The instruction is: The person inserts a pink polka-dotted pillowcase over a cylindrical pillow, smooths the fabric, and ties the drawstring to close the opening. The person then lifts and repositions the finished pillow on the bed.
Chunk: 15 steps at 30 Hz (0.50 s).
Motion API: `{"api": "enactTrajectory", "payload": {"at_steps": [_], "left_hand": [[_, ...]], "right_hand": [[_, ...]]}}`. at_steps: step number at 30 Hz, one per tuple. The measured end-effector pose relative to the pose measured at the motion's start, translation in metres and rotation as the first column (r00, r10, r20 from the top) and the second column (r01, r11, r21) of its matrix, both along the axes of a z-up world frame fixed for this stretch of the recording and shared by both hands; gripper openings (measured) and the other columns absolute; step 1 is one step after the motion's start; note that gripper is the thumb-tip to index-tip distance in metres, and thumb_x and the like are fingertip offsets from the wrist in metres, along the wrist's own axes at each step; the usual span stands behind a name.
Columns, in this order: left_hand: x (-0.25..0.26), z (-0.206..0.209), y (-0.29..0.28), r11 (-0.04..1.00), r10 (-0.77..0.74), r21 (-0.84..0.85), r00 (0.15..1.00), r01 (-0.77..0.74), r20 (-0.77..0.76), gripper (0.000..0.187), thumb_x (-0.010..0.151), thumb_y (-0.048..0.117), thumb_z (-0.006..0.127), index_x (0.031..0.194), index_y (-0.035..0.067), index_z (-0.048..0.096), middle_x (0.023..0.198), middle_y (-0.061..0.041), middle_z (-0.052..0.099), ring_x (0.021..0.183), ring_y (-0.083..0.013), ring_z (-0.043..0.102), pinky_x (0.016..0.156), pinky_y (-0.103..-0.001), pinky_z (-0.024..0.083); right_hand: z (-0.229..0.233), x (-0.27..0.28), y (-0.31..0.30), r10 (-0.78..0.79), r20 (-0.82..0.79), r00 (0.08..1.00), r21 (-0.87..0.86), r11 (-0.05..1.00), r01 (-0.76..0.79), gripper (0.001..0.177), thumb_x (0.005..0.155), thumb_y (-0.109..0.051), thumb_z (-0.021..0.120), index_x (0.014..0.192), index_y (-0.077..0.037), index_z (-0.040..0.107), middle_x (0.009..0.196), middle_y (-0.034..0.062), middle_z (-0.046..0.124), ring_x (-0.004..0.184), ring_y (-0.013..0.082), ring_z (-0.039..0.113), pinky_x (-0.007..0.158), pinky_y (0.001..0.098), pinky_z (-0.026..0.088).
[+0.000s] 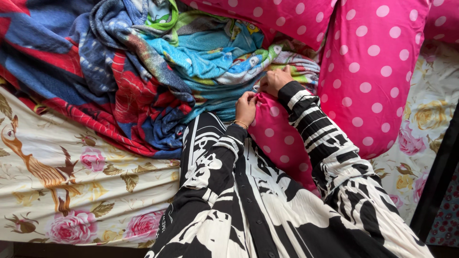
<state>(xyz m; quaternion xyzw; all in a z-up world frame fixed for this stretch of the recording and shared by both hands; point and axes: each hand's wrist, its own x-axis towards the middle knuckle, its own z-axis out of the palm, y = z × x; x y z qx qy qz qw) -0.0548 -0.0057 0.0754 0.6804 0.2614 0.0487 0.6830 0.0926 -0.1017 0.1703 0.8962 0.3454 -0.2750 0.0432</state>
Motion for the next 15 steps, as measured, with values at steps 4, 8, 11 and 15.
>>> {"api": "enactTrajectory", "payload": {"at_steps": [4, 8, 11, 15], "left_hand": [[0.003, 0.003, 0.004, 1.0, -0.011, 0.018, 1.0, 0.011, -0.027, 0.011, 0.094, 0.011, 0.07, 0.099, 0.002, 0.071, 0.087, -0.013, 0.077, 0.078, -0.0224, 0.076, 0.071, -0.035, 0.058], [0.007, 0.006, 0.005, 0.997, -0.052, 0.055, 0.997, 0.049, 0.057, 0.007, 0.091, 0.007, 0.072, 0.096, 0.001, 0.07, 0.086, -0.015, 0.076, 0.079, -0.0253, 0.075, 0.074, -0.036, 0.057], [0.009, 0.005, 0.003, 0.995, -0.089, 0.041, 0.993, 0.086, 0.071, 0.006, 0.091, 0.005, 0.068, 0.097, 0.002, 0.069, 0.087, -0.013, 0.076, 0.081, -0.0246, 0.075, 0.073, -0.035, 0.058], [0.006, -0.002, 0.0, 0.998, -0.055, 0.046, 0.992, 0.05, 0.117, 0.008, 0.093, 0.004, 0.066, 0.1, 0.002, 0.069, 0.089, -0.014, 0.076, 0.083, -0.0238, 0.076, 0.075, -0.035, 0.058]], "right_hand": [[-0.005, -0.003, -0.007, 0.084, -0.054, 0.995, -0.008, 0.996, -0.085, 0.026, 0.094, -0.049, 0.069, 0.091, -0.026, 0.08, 0.098, -0.0019, 0.072, 0.103, 0.0215, 0.063, 0.083, 0.0534, 0.026], [-0.002, -0.014, -0.025, 0.05, 0.009, 0.999, 0.044, 0.998, -0.05, 0.026, 0.09, -0.047, 0.064, 0.092, -0.026, 0.079, 0.104, 0.0017, 0.07, 0.108, 0.0244, 0.06, 0.085, 0.0529, 0.029], [-0.016, -0.007, -0.03, -0.118, -0.098, 0.988, -0.018, 0.993, 0.117, 0.042, 0.088, -0.058, 0.067, 0.099, -0.018, 0.074, 0.102, 0.0067, 0.074, 0.108, 0.0279, 0.059, 0.089, 0.0537, 0.027], [-0.032, 0.01, -0.015, -0.217, -0.199, 0.956, -0.25, 0.954, 0.164, 0.054, 0.088, -0.067, 0.066, 0.11, -0.019, 0.074, 0.108, 0.0117, 0.074, 0.105, 0.0293, 0.064, 0.091, 0.0575, 0.029]]}}
